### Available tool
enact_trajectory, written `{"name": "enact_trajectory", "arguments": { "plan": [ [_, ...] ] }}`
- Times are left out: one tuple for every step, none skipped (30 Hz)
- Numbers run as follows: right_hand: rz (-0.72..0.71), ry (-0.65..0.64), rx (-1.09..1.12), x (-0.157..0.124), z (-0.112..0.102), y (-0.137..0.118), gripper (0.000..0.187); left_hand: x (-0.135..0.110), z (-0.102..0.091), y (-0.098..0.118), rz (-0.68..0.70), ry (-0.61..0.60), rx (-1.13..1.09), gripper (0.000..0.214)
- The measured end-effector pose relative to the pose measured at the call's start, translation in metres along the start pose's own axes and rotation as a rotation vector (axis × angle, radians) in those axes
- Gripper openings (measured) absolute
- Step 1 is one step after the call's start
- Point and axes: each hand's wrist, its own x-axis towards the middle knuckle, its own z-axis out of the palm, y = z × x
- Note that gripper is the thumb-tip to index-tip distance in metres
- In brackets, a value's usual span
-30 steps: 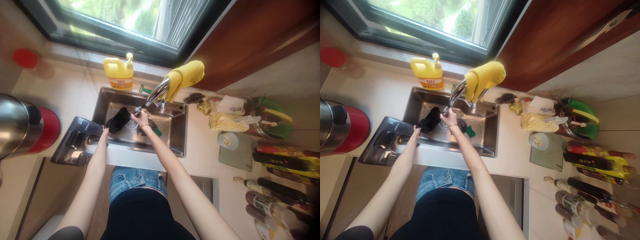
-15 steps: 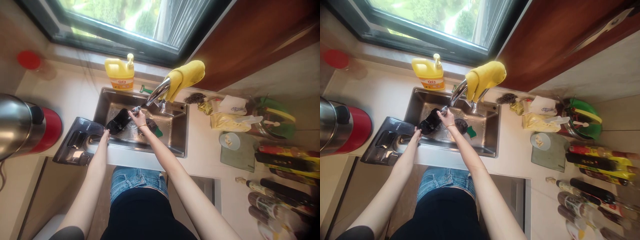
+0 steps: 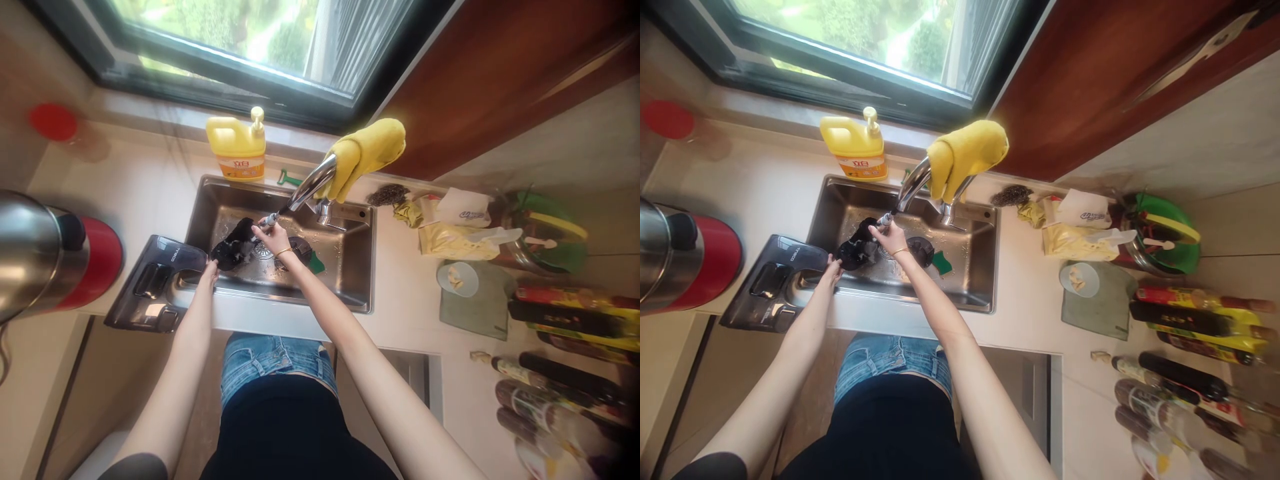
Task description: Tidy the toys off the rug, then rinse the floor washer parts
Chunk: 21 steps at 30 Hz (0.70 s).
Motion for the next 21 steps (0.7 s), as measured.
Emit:
{"name": "enact_trajectory", "arguments": {
  "plan": [
    [0.000,-0.012,-0.008,0.000,-0.003,0.002,0.030,0.001,0.000,0.000,0.000,-0.002,-0.013,0.077],
    [-0.001,-0.022,-0.013,0.000,-0.005,0.003,0.030,0.001,0.000,-0.001,0.002,-0.004,-0.024,0.077],
    [-0.004,-0.028,-0.014,0.000,-0.007,0.005,0.030,0.002,0.000,-0.001,0.006,-0.006,-0.034,0.078],
    [-0.006,-0.028,-0.011,0.000,-0.008,0.006,0.030,0.002,-0.001,-0.001,0.010,-0.009,-0.043,0.080],
    [-0.007,-0.020,-0.007,0.000,-0.008,0.007,0.030,0.002,0.000,0.000,0.014,-0.011,-0.050,0.083],
    [-0.007,-0.009,-0.003,0.000,-0.007,0.007,0.030,0.003,0.000,0.000,0.017,-0.013,-0.055,0.086],
    [-0.008,0.001,0.001,0.001,-0.006,0.008,0.030,0.003,0.000,0.000,0.020,-0.015,-0.058,0.089],
    [-0.011,0.005,0.003,0.001,-0.003,0.008,0.029,0.003,0.000,0.001,0.023,-0.017,-0.060,0.092],
    [-0.014,0.006,0.002,0.001,-0.001,0.008,0.029,0.002,0.000,0.001,0.026,-0.018,-0.062,0.093],
    [-0.016,0.008,-0.001,0.001,0.001,0.008,0.029,0.002,0.001,0.001,0.028,-0.020,-0.062,0.094],
    [-0.017,0.012,-0.005,0.001,0.002,0.008,0.029,0.001,0.001,0.001,0.029,-0.020,-0.061,0.094],
    [-0.016,0.021,-0.012,0.001,0.002,0.008,0.028,0.001,0.000,0.001,0.029,-0.021,-0.060,0.093],
    [-0.014,0.031,-0.022,0.001,0.002,0.009,0.028,0.000,0.000,0.001,0.026,-0.021,-0.057,0.092],
    [-0.011,0.042,-0.035,0.001,0.000,0.010,0.027,0.000,0.000,0.001,0.022,-0.021,-0.053,0.090],
    [-0.008,0.050,-0.051,0.002,-0.002,0.010,0.026,-0.001,-0.001,0.001,0.018,-0.019,-0.049,0.088],
    [-0.005,0.055,-0.069,0.002,-0.004,0.011,0.025,-0.002,-0.001,0.001,0.014,-0.017,-0.044,0.087],
    [-0.005,0.057,-0.085,0.003,-0.007,0.012,0.024,-0.002,-0.002,0.001,0.010,-0.013,-0.039,0.085],
    [-0.005,0.060,-0.099,0.004,-0.009,0.012,0.023,-0.003,-0.002,0.001,0.006,-0.009,-0.034,0.084],
    [-0.008,0.063,-0.108,0.005,-0.010,0.012,0.022,-0.003,-0.003,0.000,0.002,-0.004,-0.029,0.084],
    [-0.011,0.066,-0.113,0.006,-0.011,0.012,0.022,-0.004,-0.003,0.000,-0.001,0.001,-0.025,0.083],
    [-0.014,0.067,-0.114,0.007,-0.010,0.012,0.023,-0.004,-0.003,0.000,-0.003,0.006,-0.024,0.083]
  ]
}}
